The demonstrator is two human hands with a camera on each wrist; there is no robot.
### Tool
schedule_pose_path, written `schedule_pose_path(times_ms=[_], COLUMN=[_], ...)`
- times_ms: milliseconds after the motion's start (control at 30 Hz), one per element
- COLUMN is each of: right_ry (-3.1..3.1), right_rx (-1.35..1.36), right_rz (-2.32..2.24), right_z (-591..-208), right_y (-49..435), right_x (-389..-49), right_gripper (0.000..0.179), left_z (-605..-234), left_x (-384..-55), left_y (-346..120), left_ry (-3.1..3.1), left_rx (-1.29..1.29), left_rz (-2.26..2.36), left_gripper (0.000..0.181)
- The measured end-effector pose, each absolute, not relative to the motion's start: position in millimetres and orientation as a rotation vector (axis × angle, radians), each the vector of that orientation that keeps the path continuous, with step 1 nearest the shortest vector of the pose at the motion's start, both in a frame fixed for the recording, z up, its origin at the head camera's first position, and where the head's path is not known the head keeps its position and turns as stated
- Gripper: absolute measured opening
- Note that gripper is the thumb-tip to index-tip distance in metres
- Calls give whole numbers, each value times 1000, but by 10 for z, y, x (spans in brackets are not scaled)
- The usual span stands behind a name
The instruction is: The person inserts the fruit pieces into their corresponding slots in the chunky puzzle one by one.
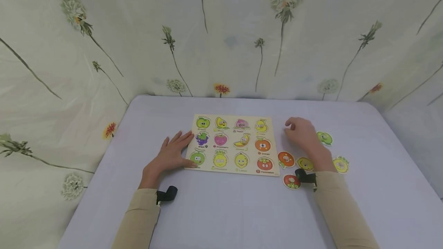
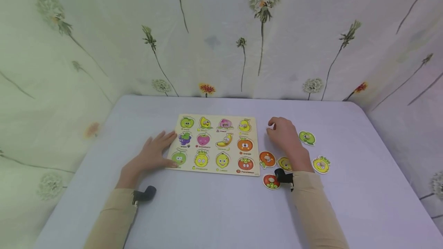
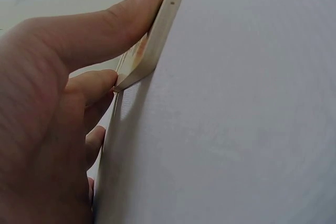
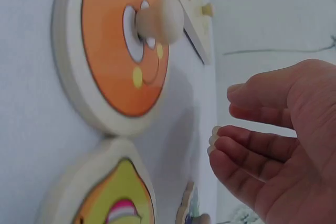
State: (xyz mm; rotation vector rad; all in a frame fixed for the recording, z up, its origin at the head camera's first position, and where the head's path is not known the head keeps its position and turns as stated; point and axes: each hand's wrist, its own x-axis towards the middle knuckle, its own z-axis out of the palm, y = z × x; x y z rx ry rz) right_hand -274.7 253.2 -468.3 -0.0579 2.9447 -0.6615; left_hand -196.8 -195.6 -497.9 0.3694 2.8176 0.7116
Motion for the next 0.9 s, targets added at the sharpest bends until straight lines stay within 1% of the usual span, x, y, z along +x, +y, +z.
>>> schedule_pose_path(times_ms=[167,467,900], right_ry=[2935,2970,2984], right_rx=[4,-19,82], right_rz=[-695,-705,-691], right_z=[-4666,-4591,-4665], right_y=[2643,2911,3200], right_x=[-2724,-2638,-2601], right_gripper=[33,34,36], left_z=[-4980,-5002,-5016], left_x=[-1978,-1995,-1983], left_y=[-1956,-1948,-1955], left_ry=[2816,2822,2826], left_rx=[366,372,363], left_rz=[715,706,691], left_gripper=[108,109,108])
